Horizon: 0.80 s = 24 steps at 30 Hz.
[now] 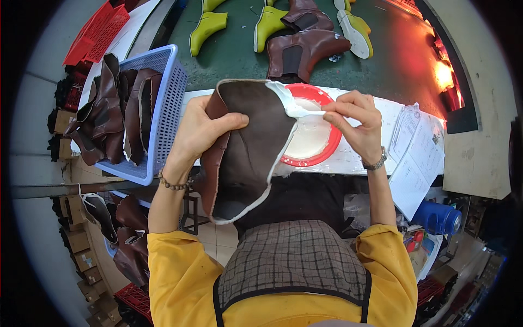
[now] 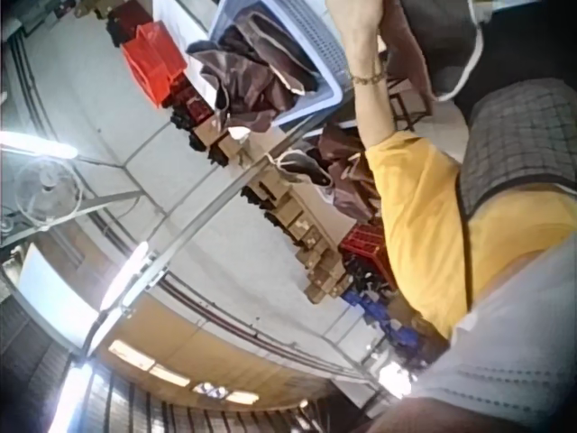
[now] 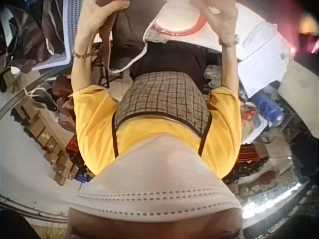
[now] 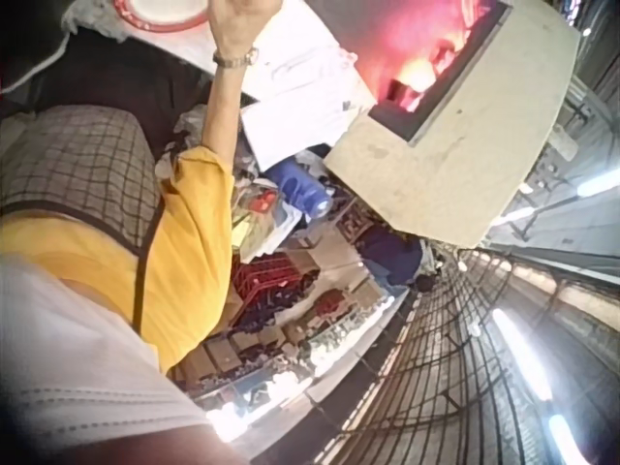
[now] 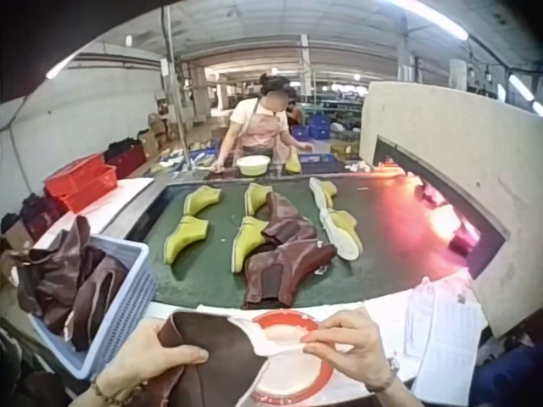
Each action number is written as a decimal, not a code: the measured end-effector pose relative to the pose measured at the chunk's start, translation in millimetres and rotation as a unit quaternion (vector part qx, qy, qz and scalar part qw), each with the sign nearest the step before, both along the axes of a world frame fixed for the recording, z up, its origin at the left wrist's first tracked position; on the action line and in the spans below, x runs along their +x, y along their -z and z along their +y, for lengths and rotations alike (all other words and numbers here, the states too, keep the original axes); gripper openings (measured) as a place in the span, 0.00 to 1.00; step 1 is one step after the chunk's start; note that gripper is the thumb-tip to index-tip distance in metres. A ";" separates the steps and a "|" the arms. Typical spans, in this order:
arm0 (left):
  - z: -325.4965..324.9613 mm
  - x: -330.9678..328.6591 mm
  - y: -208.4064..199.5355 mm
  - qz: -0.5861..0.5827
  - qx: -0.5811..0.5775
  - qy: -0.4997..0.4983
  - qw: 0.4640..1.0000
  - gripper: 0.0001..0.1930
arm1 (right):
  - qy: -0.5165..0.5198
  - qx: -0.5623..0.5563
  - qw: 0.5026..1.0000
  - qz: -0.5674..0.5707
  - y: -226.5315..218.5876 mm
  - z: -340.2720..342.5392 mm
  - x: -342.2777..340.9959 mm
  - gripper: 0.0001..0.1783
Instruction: The recorder is applying a white adhesive or sealant to the inner edges of leather boot uppers using a small brush.
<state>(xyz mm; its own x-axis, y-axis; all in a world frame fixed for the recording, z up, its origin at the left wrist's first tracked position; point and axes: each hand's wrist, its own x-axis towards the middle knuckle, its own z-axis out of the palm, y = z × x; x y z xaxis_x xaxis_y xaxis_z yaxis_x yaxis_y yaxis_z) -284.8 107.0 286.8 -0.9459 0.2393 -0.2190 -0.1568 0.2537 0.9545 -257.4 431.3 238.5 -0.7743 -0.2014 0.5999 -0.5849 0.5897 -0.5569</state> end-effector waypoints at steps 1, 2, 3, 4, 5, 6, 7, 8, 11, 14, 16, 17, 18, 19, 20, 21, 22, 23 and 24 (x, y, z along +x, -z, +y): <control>0.1 0.9 -2.2 0.000 0.000 -0.002 1.000 0.07 | -0.002 0.000 1.000 0.000 4.2 -3.1 3.0 0.11; 1.7 2.6 -6.5 0.018 0.003 -0.032 0.999 0.06 | -0.003 -0.013 1.000 -0.004 8.5 -7.0 5.7 0.10; 3.5 3.3 -8.2 0.035 0.005 -0.061 0.998 0.06 | -0.003 -0.027 1.000 -0.008 10.8 -10.7 8.7 0.09; 4.2 2.5 -1.2 0.084 0.033 -0.080 0.993 0.06 | -0.013 -0.023 0.999 -0.021 10.2 -15.0 12.9 0.09; 1.9 0.7 2.4 0.083 0.033 -0.080 0.993 0.06 | -0.014 -0.023 0.999 -0.022 11.1 -18.9 13.5 0.09; -1.3 -1.8 5.2 0.102 0.028 -0.101 0.989 0.07 | -0.025 -0.046 0.997 -0.048 13.3 -22.4 14.0 0.09; -2.5 -3.4 7.9 0.119 0.022 -0.120 0.985 0.08 | -0.035 -0.070 0.994 -0.077 16.2 -24.4 16.7 0.09; -1.9 -5.5 7.0 0.133 0.002 -0.134 0.982 0.10 | -0.044 -0.151 0.981 -0.117 18.6 -24.6 13.4 0.10; -23.6 -27.9 30.8 0.222 -0.117 -0.132 0.959 0.17 | 0.104 0.039 0.984 -0.140 22.2 1.5 2.1 0.09; -49.8 -41.5 66.8 0.238 -0.152 -0.154 0.947 0.30 | 0.142 0.210 0.960 -0.122 42.2 -3.2 -4.5 0.06; -64.0 -31.2 92.5 0.235 -0.173 -0.132 0.947 0.39 | 0.151 0.321 0.931 -0.083 48.9 -8.8 -5.6 0.04; -71.6 -23.6 100.2 0.235 -0.193 -0.106 0.947 0.49 | 0.146 0.319 0.933 -0.083 46.8 -9.4 -3.3 0.04; -83.2 -10.9 104.8 0.227 -0.277 -0.040 0.933 0.64 | 0.169 0.295 0.937 -0.074 42.5 -7.2 -0.2 0.03; -83.1 -1.0 100.1 0.205 -0.297 0.031 0.932 0.71 | 0.198 0.273 0.939 -0.068 39.6 -1.2 5.0 0.04; -87.1 15.7 101.7 0.202 -0.364 0.051 0.908 0.73 | 0.208 0.272 0.937 -0.064 38.7 4.6 8.7 0.04; -90.8 29.5 105.9 0.197 -0.428 0.072 0.879 0.75 | 0.203 0.270 0.939 -0.066 37.2 9.2 11.6 0.04; -93.5 38.1 109.3 0.183 -0.448 0.076 0.872 0.73 | 0.194 0.244 0.944 -0.111 34.8 12.2 13.5 0.05; -97.4 41.6 110.4 0.179 -0.450 0.072 0.872 0.73 | 0.184 0.217 0.946 -0.157 31.9 12.0 14.7 0.06; -100.4 44.0 110.6 0.172 -0.450 0.067 0.874 0.72 | 0.172 0.145 0.964 -0.142 28.3 9.6 15.0 0.07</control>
<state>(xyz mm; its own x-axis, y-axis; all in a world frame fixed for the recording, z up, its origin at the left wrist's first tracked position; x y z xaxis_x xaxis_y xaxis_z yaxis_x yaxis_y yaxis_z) -240.7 6.6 176.2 -0.9695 0.2299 -0.0844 0.1882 0.9198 0.3442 -242.4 440.9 210.2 -0.9500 -0.0316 0.3106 -0.1757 0.8764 -0.4483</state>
